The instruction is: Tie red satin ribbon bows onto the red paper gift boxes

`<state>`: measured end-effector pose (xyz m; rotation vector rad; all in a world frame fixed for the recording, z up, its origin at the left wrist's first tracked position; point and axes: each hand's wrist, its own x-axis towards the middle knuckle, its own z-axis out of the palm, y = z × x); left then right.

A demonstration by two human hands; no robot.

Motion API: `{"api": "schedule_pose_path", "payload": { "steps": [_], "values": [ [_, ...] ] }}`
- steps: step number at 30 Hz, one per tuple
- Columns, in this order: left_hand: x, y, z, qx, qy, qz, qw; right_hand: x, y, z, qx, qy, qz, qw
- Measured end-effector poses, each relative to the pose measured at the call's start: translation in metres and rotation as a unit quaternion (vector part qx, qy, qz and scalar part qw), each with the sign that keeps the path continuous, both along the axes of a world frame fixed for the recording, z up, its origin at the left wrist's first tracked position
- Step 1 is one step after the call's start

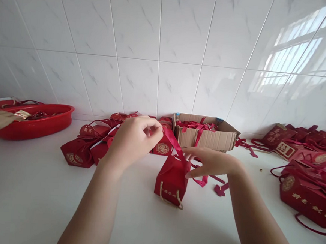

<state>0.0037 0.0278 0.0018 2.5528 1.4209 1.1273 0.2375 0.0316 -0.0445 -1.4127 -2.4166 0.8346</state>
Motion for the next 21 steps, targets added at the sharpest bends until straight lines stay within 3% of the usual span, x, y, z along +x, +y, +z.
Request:
{"api": "schedule_pose_path", "payload": {
  "steps": [3,7,13,17,21],
  "values": [
    [0.001,-0.006,0.001,0.039,-0.053,-0.024,0.998,-0.004,-0.002,0.004,0.012,0.111,0.005,0.994],
    [0.008,-0.014,0.000,0.019,-0.071,-0.091,0.993,-0.021,-0.003,0.006,-0.013,0.312,0.037,0.949],
    [0.013,-0.020,0.002,0.001,-0.082,-0.120,0.989,-0.029,-0.010,0.008,-0.009,0.412,0.047,0.910],
    [0.005,-0.011,-0.007,-0.126,0.044,-0.076,0.988,-0.022,-0.025,0.015,0.055,0.462,0.012,0.885],
    [0.001,0.011,-0.022,-0.296,0.210,-0.012,0.932,-0.017,-0.043,0.024,0.105,0.504,-0.021,0.857]
  ]
}}
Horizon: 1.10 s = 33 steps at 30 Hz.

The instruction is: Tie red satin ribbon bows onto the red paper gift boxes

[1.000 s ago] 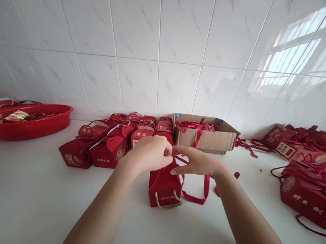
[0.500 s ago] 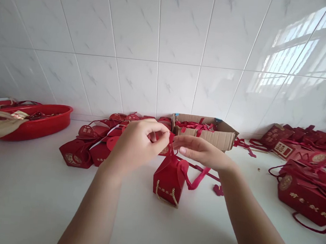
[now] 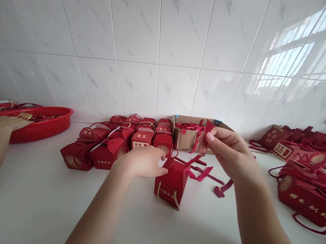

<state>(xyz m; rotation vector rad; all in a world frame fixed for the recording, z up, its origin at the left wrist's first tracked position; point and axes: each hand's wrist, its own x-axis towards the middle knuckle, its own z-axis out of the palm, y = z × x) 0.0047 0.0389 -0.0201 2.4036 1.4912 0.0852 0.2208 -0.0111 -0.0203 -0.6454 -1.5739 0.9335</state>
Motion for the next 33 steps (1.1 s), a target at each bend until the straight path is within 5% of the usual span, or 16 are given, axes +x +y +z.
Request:
{"api": "schedule_pose_path", "payload": {
  "steps": [5,9,13,19,33],
  "values": [
    [0.009,0.017,-0.006,-0.066,0.068,0.009,0.995,-0.005,0.003,-0.001,-0.039,-0.093,-0.069,0.993],
    [0.009,0.023,-0.009,-0.067,0.049,-0.001,0.997,-0.016,0.028,-0.021,-0.083,-0.292,-0.131,0.944],
    [0.001,0.030,-0.013,-0.075,0.036,0.013,0.996,-0.026,0.049,-0.044,-0.054,-0.414,-0.194,0.888],
    [-0.002,0.035,-0.015,-0.104,0.044,0.010,0.994,-0.038,0.057,-0.058,-0.007,-0.469,-0.208,0.859],
    [0.001,0.026,-0.009,-0.106,0.042,-0.013,0.993,-0.047,0.055,-0.057,-0.072,-0.444,-0.117,0.886]
  ]
}}
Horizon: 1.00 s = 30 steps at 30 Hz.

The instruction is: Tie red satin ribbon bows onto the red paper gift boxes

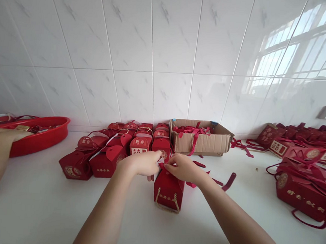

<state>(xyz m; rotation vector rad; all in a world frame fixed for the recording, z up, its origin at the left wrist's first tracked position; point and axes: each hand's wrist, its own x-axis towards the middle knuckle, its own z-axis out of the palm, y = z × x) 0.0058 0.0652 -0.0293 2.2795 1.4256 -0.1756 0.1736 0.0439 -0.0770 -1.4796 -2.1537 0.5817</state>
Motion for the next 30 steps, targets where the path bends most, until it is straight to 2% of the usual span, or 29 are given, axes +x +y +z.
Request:
{"api": "schedule_pose_path", "payload": {
  "steps": [19,30],
  "values": [
    [0.0033,-0.0037,0.0017,0.003,0.004,-0.019,1.000,-0.0051,0.0015,-0.0034,0.008,0.031,-0.011,0.999],
    [0.0002,-0.0012,0.0018,-0.012,-0.040,-0.026,0.999,-0.0046,0.0068,-0.0087,0.006,0.041,-0.023,0.999]
  ]
}}
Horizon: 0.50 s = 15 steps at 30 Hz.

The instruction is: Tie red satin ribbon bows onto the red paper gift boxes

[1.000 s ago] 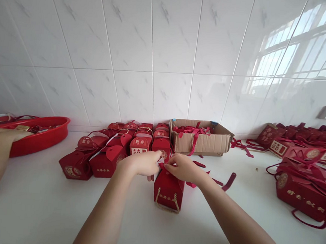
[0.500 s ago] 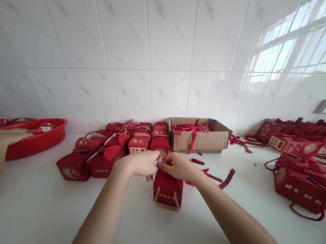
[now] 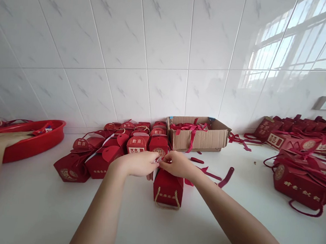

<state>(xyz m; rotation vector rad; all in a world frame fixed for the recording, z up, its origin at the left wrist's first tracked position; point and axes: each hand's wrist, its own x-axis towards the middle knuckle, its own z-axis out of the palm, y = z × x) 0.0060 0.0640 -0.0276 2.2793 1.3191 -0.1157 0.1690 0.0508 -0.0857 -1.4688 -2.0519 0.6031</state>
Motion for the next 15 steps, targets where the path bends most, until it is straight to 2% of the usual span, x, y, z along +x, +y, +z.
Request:
{"api": "schedule_pose_path", "payload": {
  "steps": [5,10,15],
  "values": [
    [-0.005,0.005,0.001,-0.034,-0.030,-0.008,0.999,0.002,0.001,0.000,-0.003,-0.001,0.001,1.000],
    [-0.004,0.011,-0.003,0.037,0.014,0.004,0.999,0.000,-0.002,0.000,0.001,-0.001,0.007,1.000],
    [-0.006,0.014,-0.003,0.069,-0.018,-0.003,0.997,0.007,0.001,0.004,-0.002,0.004,0.013,1.000]
  ]
}}
